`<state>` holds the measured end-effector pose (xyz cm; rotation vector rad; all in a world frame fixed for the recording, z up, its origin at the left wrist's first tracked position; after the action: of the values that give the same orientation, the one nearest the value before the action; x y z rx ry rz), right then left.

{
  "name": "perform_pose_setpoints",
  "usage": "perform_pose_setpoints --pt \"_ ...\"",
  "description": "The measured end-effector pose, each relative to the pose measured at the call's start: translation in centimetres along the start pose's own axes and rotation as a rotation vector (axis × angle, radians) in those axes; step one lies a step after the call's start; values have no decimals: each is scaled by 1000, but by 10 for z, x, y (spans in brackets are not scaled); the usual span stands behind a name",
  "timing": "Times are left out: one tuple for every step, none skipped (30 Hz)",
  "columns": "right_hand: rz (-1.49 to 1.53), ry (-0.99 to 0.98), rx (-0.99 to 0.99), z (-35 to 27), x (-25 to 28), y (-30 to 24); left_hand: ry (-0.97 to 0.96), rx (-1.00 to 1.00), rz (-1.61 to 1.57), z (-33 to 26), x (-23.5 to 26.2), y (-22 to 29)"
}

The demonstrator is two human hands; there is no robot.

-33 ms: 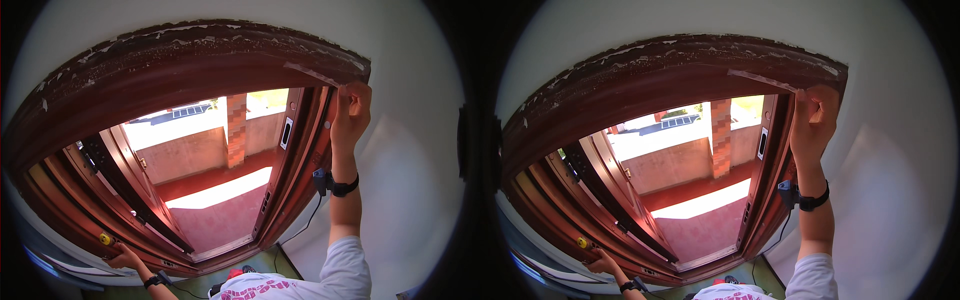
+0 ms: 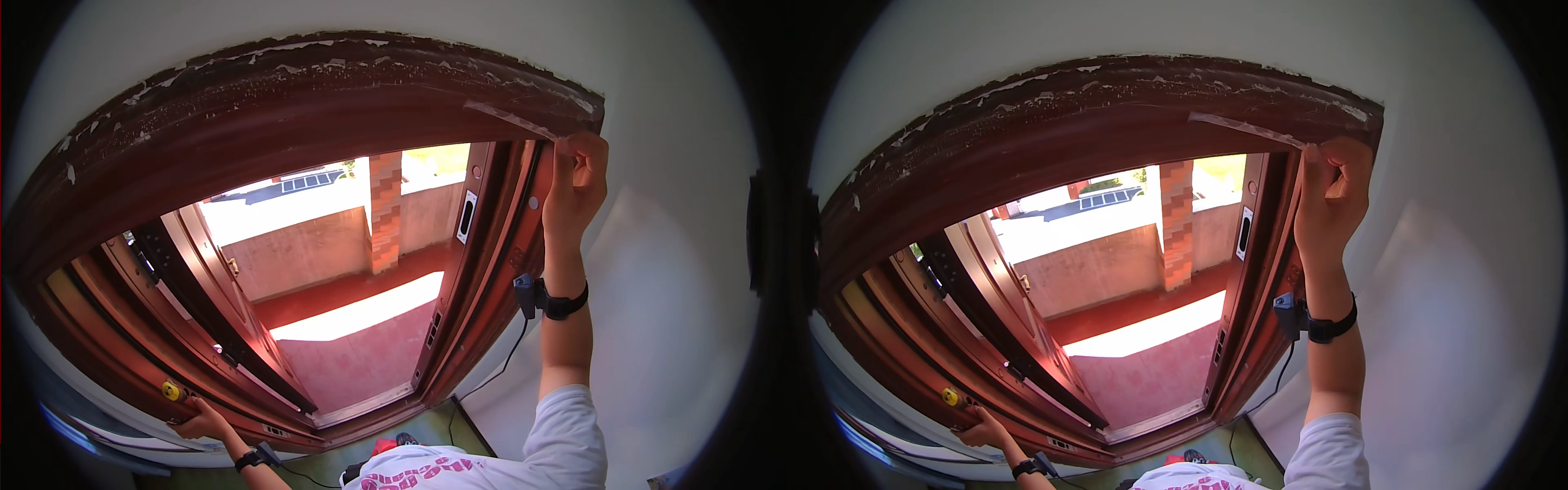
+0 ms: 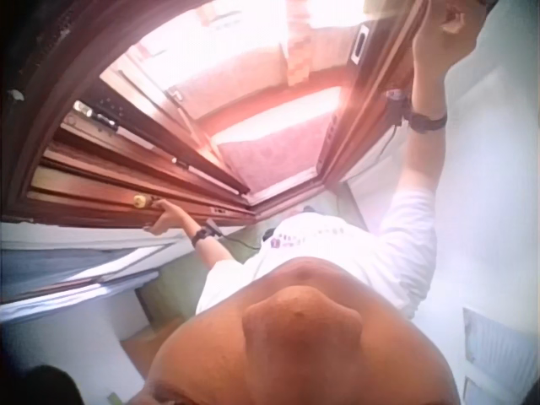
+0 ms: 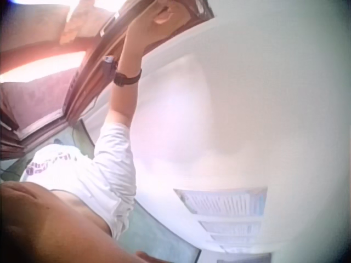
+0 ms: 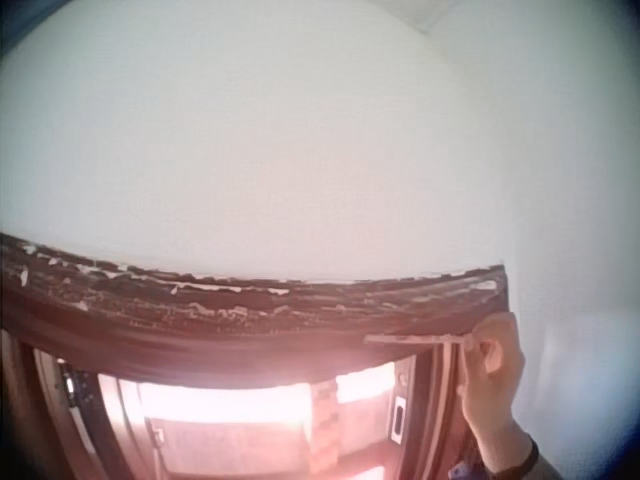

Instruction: Using a screwdriver to scrape and repair the upper section of a wooden door frame.

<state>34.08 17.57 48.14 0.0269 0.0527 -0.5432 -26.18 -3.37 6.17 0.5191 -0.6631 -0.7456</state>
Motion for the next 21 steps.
perform_pose_setpoints --pt "-8 -1 -1 1 6 7 -25 19 16 1 -1 -1" --pt "-15 -2 0 3 11 13 -26 16 14 1 -3 -2" --pt "-19 -1 -5 5 17 18 -20 19 28 1 -4 -4" --pt "11 24 -43 7 22 21 -13 24 43 1 -5 -6" --pt "42 50 -80 10 28 25 -12 21 43 1 -5 -8" --pt "23 79 -120 11 37 30 -8 18 64 2 -6 -9" --pt "14 80 -122 12 50 36 -5 16 82 1 -7 -10" --pt "-8 94 -201 12 65 42 -9 10 77 2 -8 -12" --pt "-31 107 -283 10 73 48 -13 18 86 2 -9 -14" --pt "-12 168 -334 11 80 46 -17 25 93 2 -9 -17" --pt "-23 170 -340 7 88 48 -23 15 90 2 -11 -22" --pt "37 147 -392 1 103 52 -27 20 122 2 -13 -26" --pt "95 125 -444 -5 114 53 -32 23 153 1 -15 -29" --pt "137 148 -515 -15 123 54 -42 48 147 1 -18 -31" --pt "87 162 -535 -27 140 53 -51 34 113 2 -21 -25" --pt "115 114 -596 -40 146 52 -37 24 115 4 -19 -26" --pt "140 69 -663 -56 152 51 -26 9 115 4 -19 -29" --pt "142 65 -720 -72 161 49 -5 8 172 9 -28 -47" --pt "165 74 -753 -92 172 50 -42 61 130 10 -32 -53" --pt "175 74 -807 -110 180 47 -41 64 132 13 -35 -54" --pt "184 76 -862 -129 188 43 -36 60 140 17 -35 -56"
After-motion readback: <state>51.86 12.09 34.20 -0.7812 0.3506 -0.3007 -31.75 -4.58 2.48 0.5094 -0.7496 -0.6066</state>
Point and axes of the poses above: each hand's wrist, its own z-axis towards the middle knuckle, its own x-axis out of the back of the hand, y = z × x, the point moved 2 cm from there along z, towards the middle knuckle, and after that the axes turned 9 degrees about -y, right-handed, at the moved point
